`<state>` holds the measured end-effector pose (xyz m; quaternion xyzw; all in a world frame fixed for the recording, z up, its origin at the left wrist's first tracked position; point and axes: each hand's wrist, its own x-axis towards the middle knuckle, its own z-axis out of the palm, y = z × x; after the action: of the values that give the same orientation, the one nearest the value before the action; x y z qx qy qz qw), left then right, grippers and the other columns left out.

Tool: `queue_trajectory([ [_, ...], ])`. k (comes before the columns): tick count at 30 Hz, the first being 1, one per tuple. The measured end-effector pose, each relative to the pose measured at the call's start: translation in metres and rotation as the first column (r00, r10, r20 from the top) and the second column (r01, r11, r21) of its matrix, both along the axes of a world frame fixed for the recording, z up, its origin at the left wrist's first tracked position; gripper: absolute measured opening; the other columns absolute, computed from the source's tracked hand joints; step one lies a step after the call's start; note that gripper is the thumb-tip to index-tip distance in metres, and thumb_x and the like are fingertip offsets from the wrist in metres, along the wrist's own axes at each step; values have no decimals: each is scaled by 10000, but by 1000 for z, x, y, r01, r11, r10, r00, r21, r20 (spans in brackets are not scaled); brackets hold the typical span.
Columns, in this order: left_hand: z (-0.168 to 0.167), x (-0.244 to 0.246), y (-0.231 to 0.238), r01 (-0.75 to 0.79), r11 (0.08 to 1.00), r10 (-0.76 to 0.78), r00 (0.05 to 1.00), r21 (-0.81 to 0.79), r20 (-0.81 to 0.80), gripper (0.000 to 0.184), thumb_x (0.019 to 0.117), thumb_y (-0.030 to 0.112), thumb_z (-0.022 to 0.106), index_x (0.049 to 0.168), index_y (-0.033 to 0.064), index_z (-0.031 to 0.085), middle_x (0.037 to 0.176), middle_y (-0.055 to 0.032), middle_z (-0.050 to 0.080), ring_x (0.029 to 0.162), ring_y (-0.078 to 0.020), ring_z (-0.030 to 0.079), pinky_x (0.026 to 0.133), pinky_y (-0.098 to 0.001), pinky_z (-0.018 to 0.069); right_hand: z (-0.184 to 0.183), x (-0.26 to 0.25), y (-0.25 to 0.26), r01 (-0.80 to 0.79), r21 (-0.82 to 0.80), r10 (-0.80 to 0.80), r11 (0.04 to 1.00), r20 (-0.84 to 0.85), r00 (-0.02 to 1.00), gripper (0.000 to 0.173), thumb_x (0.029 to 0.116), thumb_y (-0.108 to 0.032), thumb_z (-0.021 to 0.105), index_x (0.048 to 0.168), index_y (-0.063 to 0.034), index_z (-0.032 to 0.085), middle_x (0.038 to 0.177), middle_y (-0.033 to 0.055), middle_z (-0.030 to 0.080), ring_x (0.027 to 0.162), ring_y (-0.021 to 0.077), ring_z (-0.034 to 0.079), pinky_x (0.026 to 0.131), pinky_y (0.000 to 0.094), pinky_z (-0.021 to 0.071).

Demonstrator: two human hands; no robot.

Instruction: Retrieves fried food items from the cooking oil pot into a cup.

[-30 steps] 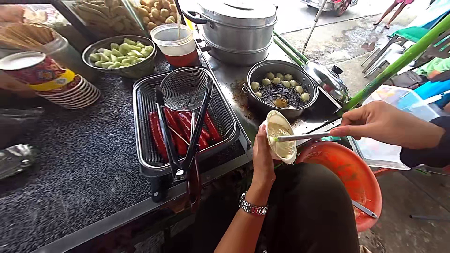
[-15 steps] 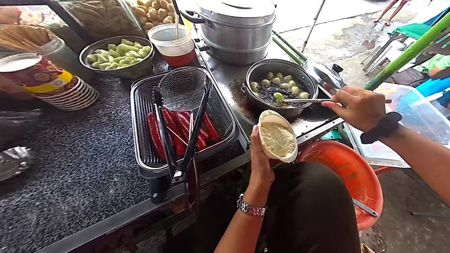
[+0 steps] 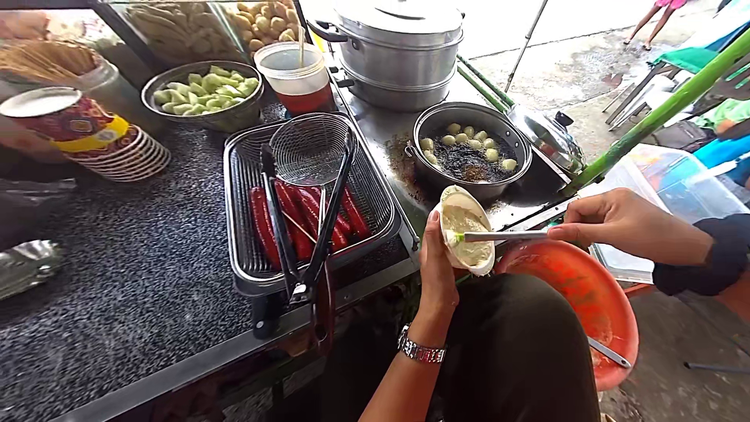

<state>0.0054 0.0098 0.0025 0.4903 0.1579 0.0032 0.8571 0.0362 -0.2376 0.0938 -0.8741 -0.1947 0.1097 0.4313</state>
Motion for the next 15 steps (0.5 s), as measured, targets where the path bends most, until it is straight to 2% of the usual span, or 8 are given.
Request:
queue_trajectory([
  [1, -1, 1, 0, -3, 1000, 3, 1000, -3, 5, 558, 1076, 552, 310, 1409, 172, 548, 1184, -127, 685, 1047, -242, 696, 826, -433, 604, 0, 2, 1, 101, 91, -77, 991, -239, 968, 272, 959, -149, 690, 691, -119, 662, 526, -64, 544, 441, -23, 426, 430, 135, 318],
  [3, -1, 2, -1, -12, 999, 12, 1000, -31, -8, 555, 1075, 556, 315, 1412, 179, 544, 1203, -133, 681, 1059, -253, 694, 832, -443, 603, -3, 14, -4, 290, 153, -169, 945, -530, 831, 323, 1070, -172, 531, 795, -80, 674, 548, -51, 539, 398, -35, 364, 376, 115, 271],
  [5, 0, 2, -2, -22, 998, 20, 999, -55, -36, 557, 1076, 561, 308, 1404, 180, 547, 1169, -140, 694, 1009, -264, 716, 769, -436, 621, -12, 31, -7, 415, 118, -300, 902, -520, 800, 322, 1074, -255, 531, 848, -86, 686, 566, -55, 535, 380, -30, 319, 349, 128, 247],
  [7, 0, 0, -4, -12, 997, 8, 999, -75, -51, 562, 1075, 566, 299, 1400, 180, 547, 1173, -144, 691, 1013, -268, 712, 765, -440, 618, -26, 50, -9, 445, -51, -447, 894, -174, 878, 333, 1032, -286, 613, 753, -106, 642, 536, -54, 523, 389, 9, 320, 371, 184, 249],
  [9, 0, -1, -6, -10, 997, 6, 998, -77, -57, 566, 1077, 563, 294, 1393, 170, 550, 1172, -144, 690, 1021, -267, 707, 775, -442, 614, -30, 62, -9, 449, -290, -375, 845, 276, 885, 367, 978, -334, 713, 785, -26, 663, 652, 96, 587, 587, 234, 530, 573, 460, 409],
  [10, 0, -1, -6, -12, 997, 7, 998, -77, -58, 567, 1078, 563, 293, 1388, 167, 556, 1170, -142, 692, 1023, -264, 708, 781, -439, 613, -34, 63, -9, 447, -355, -253, 821, 477, 842, 398, 970, -354, 720, 808, 7, 670, 704, 168, 630, 656, 343, 622, 592, 565, 453],
  [12, -1, -1, -5, -12, 997, 7, 998, -79, -61, 563, 1076, 565, 295, 1386, 173, 556, 1168, -133, 696, 1023, -254, 711, 783, -428, 617, -44, 66, -8, 439, -428, 34, 790, 746, 665, 409, 988, -331, 660, 813, 37, 634, 759, 223, 636, 690, 430, 673, 527, 577, 470],
  [15, -1, 0, -4, -10, 997, 4, 998, -81, -66, 569, 1069, 581, 299, 1405, 191, 544, 1189, -138, 691, 1036, -271, 709, 790, -451, 617, -48, 70, -5, 427, -474, 242, 770, 836, 493, 393, 1026, -277, 582, 824, 58, 621, 800, 248, 643, 734, 456, 678, 526, 539, 492],
])
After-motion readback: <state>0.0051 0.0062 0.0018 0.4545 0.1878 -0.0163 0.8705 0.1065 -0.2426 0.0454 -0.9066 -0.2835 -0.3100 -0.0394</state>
